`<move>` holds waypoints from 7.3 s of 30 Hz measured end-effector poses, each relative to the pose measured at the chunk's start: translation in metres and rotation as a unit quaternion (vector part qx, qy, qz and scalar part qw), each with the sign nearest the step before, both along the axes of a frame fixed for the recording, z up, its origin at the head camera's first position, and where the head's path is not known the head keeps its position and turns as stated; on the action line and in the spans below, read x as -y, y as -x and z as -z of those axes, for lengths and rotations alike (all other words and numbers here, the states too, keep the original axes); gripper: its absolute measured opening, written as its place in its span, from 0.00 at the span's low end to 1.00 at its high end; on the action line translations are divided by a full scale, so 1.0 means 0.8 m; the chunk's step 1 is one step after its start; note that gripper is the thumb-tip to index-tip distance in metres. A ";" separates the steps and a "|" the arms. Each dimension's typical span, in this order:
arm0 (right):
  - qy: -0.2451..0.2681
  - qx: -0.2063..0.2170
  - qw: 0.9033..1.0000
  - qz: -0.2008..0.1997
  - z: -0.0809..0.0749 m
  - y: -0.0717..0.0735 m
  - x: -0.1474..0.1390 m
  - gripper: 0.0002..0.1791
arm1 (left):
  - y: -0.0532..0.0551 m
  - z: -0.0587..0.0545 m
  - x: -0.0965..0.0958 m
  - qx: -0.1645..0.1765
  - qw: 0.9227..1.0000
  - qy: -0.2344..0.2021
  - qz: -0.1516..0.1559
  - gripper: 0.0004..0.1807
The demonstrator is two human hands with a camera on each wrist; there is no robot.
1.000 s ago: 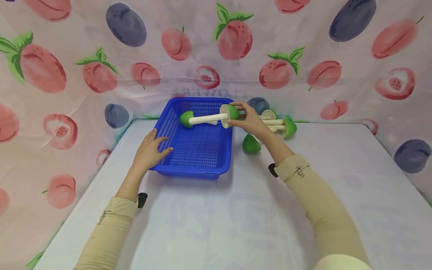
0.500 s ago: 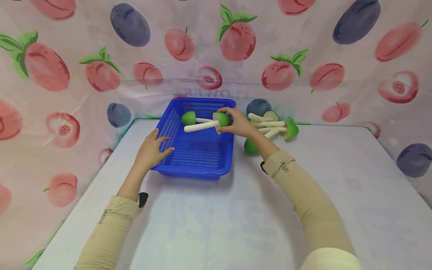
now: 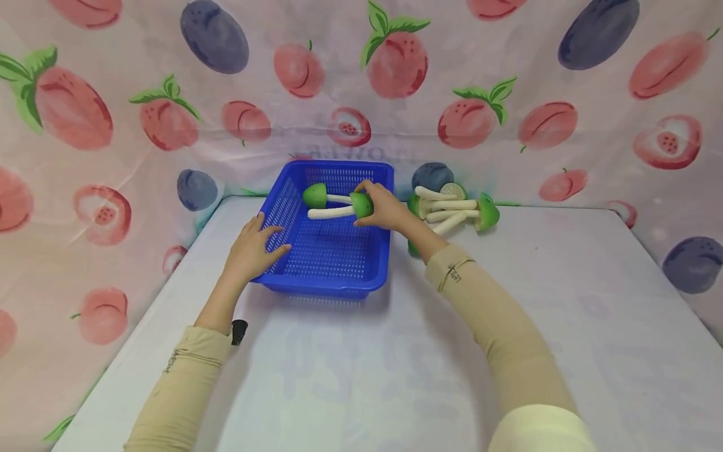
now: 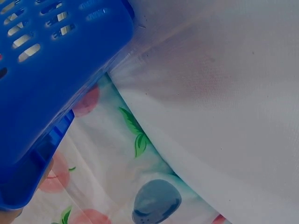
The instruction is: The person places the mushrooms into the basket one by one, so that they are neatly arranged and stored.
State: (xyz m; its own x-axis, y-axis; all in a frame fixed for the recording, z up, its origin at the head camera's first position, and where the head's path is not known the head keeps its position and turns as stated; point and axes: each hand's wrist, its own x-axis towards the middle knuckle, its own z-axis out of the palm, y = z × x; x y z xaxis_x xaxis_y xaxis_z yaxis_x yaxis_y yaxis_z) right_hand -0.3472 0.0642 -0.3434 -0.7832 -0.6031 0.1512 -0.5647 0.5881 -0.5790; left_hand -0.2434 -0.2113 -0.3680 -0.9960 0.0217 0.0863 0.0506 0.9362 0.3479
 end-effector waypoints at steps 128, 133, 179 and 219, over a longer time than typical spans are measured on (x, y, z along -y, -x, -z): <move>-0.270 -0.163 0.942 0.115 0.036 0.078 0.060 0.36 | -0.002 0.001 0.000 -0.020 1.000 -0.003 -0.012 0.30; -0.279 -0.144 0.943 0.113 0.037 0.078 0.059 0.32 | -0.003 0.001 0.000 -0.016 1.000 -0.003 -0.015 0.30; -0.093 -0.124 0.988 0.004 -0.022 0.017 0.025 0.17 | -0.002 0.002 -0.002 -0.011 1.000 -0.006 -0.011 0.31; -0.041 -0.147 0.988 0.000 0.016 -0.030 -0.152 0.12 | -0.009 0.002 -0.005 -0.013 1.000 -0.012 0.011 0.30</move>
State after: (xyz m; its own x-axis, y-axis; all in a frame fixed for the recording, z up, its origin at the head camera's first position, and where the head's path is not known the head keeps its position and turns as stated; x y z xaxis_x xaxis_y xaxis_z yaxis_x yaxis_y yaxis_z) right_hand -0.3232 0.1861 -0.3562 -0.7127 -0.6228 0.3230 -0.7015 0.6267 -0.3395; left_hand -0.2365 -0.2073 -0.3695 -0.9927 0.0417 0.1130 0.0808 0.9262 0.3682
